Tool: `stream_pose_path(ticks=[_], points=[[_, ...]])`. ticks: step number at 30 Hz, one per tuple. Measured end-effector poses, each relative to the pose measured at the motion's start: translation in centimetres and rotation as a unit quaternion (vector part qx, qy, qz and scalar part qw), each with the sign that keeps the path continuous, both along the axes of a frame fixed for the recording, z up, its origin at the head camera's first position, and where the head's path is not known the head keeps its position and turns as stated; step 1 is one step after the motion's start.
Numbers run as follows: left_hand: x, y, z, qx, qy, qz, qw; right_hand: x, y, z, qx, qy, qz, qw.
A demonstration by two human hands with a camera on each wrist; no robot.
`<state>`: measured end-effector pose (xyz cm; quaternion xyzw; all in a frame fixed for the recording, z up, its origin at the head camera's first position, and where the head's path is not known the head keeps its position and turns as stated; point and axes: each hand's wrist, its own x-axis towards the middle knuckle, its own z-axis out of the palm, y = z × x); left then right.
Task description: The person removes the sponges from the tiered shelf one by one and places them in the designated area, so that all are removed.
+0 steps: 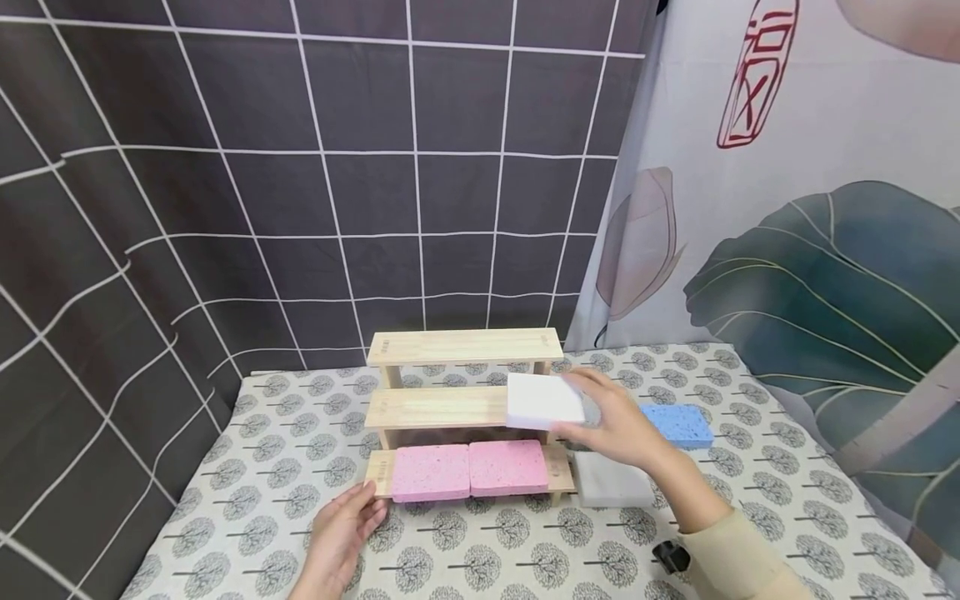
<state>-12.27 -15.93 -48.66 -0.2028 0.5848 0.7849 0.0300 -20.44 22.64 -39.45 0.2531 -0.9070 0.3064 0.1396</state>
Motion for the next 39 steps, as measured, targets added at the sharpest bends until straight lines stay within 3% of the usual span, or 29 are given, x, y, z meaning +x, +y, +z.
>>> stream_pose_path(ticks=[18, 39], points=[[0.0, 0.0, 0.1, -0.003, -0.003, 0.002, 1.0, 0.6, 2.8, 0.1, 0.011, 0.011, -0.023, 0.9996], [0.1, 0.2, 0.2, 0.0, 0.007, 0.004, 1.0, 1.1, 4.7, -0.9, 0.014, 0.035, -0.029, 0.9988]])
